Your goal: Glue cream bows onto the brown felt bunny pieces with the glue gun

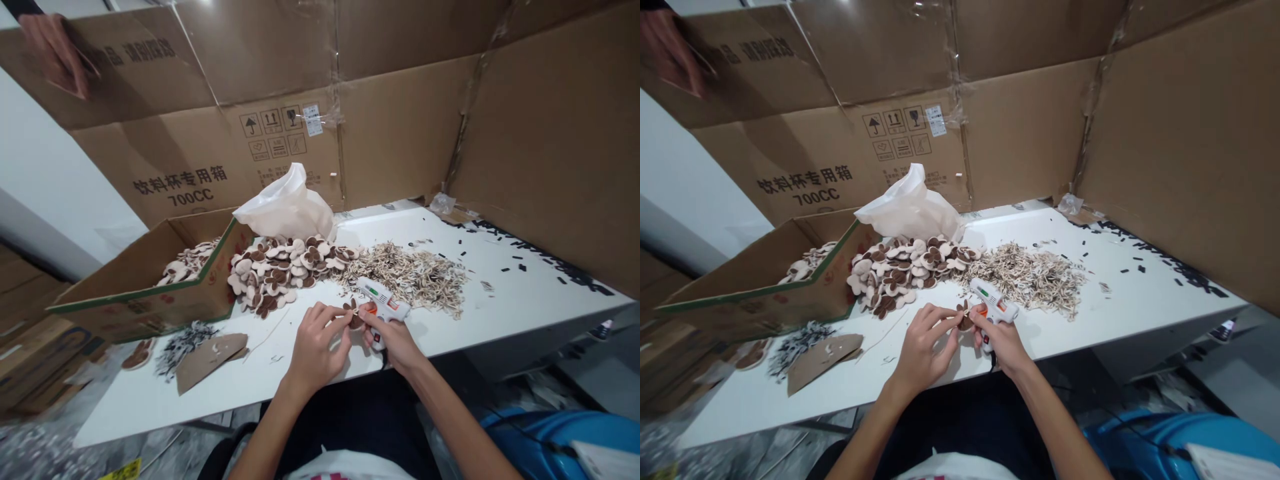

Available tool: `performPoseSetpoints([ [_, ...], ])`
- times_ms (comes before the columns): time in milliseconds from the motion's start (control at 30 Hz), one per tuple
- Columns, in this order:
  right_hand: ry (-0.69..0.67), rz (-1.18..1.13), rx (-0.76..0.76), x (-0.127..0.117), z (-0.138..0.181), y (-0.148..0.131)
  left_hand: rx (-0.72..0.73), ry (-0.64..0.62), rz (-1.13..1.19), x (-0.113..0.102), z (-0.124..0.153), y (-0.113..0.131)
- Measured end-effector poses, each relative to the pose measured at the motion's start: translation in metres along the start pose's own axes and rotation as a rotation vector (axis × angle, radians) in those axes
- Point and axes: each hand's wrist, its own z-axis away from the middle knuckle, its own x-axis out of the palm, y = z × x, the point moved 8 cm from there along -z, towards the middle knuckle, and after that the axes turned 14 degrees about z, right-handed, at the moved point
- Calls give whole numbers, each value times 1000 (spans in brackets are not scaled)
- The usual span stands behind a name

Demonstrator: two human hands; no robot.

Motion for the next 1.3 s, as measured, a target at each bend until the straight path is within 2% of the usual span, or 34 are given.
performPoseSetpoints([
  [167, 15, -39, 1, -1, 0, -1, -88, -6, 114, -2, -2, -2],
  [300, 34, -38, 8, -3, 0, 3, -255, 24, 409, -12, -1, -14],
  [400, 32, -37, 1, -3, -1, 3, -360, 163, 630, -19, 6, -29],
  [500, 32, -51, 13, -2, 0, 1, -417, 356, 730, -23, 17, -45],
  [567, 39, -63, 22, -2, 1, 1, -459, 410, 774, -18, 24, -53],
  [800, 38, -53, 28, -2, 0, 3, -577, 350, 703, 1, 32, -55],
  [900, 32, -53, 10, -1, -1, 2, -527, 340, 602, -2, 25, -47],
  [1067, 4, -17, -13, 0, 1, -1, -368, 370, 401, -21, 10, -32],
  [1300, -10, 10, -24, 1, 0, 0, -146, 80, 238, -18, -15, -16],
])
